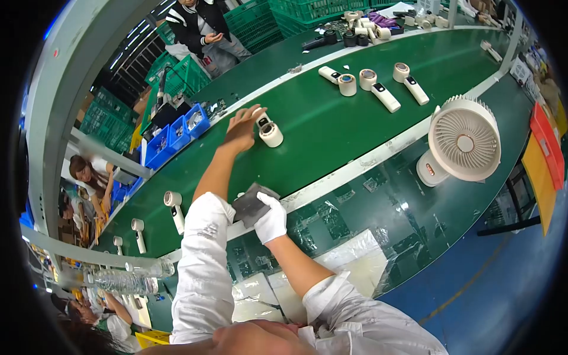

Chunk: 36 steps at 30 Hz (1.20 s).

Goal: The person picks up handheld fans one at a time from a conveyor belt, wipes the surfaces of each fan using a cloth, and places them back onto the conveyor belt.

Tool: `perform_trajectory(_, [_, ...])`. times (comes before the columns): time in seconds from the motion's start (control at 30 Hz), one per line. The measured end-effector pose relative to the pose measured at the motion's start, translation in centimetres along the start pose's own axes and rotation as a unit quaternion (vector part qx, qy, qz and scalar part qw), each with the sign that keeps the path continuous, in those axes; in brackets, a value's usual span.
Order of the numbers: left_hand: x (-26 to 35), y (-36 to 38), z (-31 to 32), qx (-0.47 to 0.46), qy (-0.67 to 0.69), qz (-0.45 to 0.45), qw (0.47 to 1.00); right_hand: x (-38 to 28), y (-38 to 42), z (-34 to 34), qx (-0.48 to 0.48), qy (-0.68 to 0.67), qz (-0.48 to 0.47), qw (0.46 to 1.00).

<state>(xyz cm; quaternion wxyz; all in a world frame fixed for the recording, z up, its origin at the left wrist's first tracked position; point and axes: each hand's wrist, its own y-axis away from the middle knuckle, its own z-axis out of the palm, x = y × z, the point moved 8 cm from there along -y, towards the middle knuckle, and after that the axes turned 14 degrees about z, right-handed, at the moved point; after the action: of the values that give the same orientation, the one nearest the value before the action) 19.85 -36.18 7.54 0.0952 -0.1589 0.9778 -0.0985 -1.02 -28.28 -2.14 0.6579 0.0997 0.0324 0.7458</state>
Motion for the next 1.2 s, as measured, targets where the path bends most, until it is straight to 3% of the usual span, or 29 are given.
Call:
perform_trajectory(0.17, [1.2, -1.8, 1.4, -0.094, -0.003, 0.067, 0.993, -0.2, -0.4, -1.0, 0.025, -0.013, 0.003, 1.0])
perform_trajectory(0.27, [0.2, 0.4, 1.1, -0.187, 0.006, -0.003, 0.982, -0.2, -0.6, -1.2, 0.02, -0.008, -0.001, 1.0])
perform_trajectory(0.3, [0.2, 1.5, -0.2, -0.133, 0.005, 0.013, 0.991, -0.3, -0.4, -0.6, 0.017, -0.003, -0.009, 1.0])
perform_trajectory(0.4, [-2.3, 6.5, -1.2, -0.15, 0.086, -0.21, 0.962, -0.3, 0.0, 0.6, 0.02, -0.005, -0.006, 1.0])
perform_trajectory(0.43, [-2.9, 8.4, -2.2, -0.048, 0.081, -0.218, 0.971, -0.1, -0.2, 0.4, 0.025, -0.004, -0.004, 1.0])
perform_trajectory(0.5, [-4.5, 13.4, -2.0, 0.054, 0.26, -0.345, 0.9, 0.0, -0.2, 0.3, 0.033, 0.012, -0.007, 0.999])
perform_trajectory(0.57, [-4.5, 18.3, -2.4, 0.158, 0.406, -0.44, 0.785, -0.1, -1.0, -0.5, 0.015, 0.039, -0.028, 0.999])
perform_trajectory(0.63, [-2.9, 22.4, -3.4, 0.203, 0.454, -0.464, 0.733, 0.0, -1.3, -0.9, 0.019, 0.058, -0.039, 0.997])
perform_trajectory(0.67, [-1.8, 24.3, -3.9, 0.225, 0.476, -0.473, 0.707, 0.1, -1.4, -1.0, 0.022, 0.069, -0.041, 0.997])
perform_trajectory(0.73, [2.1, 27.1, -4.0, 0.31, 0.647, -0.441, 0.539, 0.4, -1.0, -0.3, 0.01, 0.078, -0.046, 0.996])
perform_trajectory(0.8, [6.3, 28.7, -5.1, 0.374, 0.725, -0.397, 0.421, 1.1, -0.9, -0.2, 0.004, 0.082, -0.018, 0.996])
perform_trajectory(0.9, [10.9, 31.2, -6.2, 0.416, 0.756, -0.355, 0.361, 1.8, -0.2, -0.1, 0.005, 0.11, -0.008, 0.994])
perform_trajectory(0.93, [12.1, 32.1, -5.5, 0.426, 0.766, -0.369, 0.308, 1.9, 0.0, 0.1, -0.005, 0.125, -0.007, 0.992])
perform_trajectory(1.07, [14.3, 32.9, -3.6, 0.422, 0.797, -0.319, 0.29, 1.8, 0.8, -0.1, 0.006, 0.135, -0.003, 0.991])
perform_trajectory(1.13, [15.4, 32.2, -5.0, 0.399, 0.797, -0.294, 0.344, 2.0, 1.1, -0.2, 0.017, 0.153, -0.013, 0.988])
perform_trajectory(1.2, [16.4, 31.8, -5.8, 0.36, 0.82, -0.28, 0.347, 1.8, 1.1, 0.2, 0.019, 0.175, -0.049, 0.983])
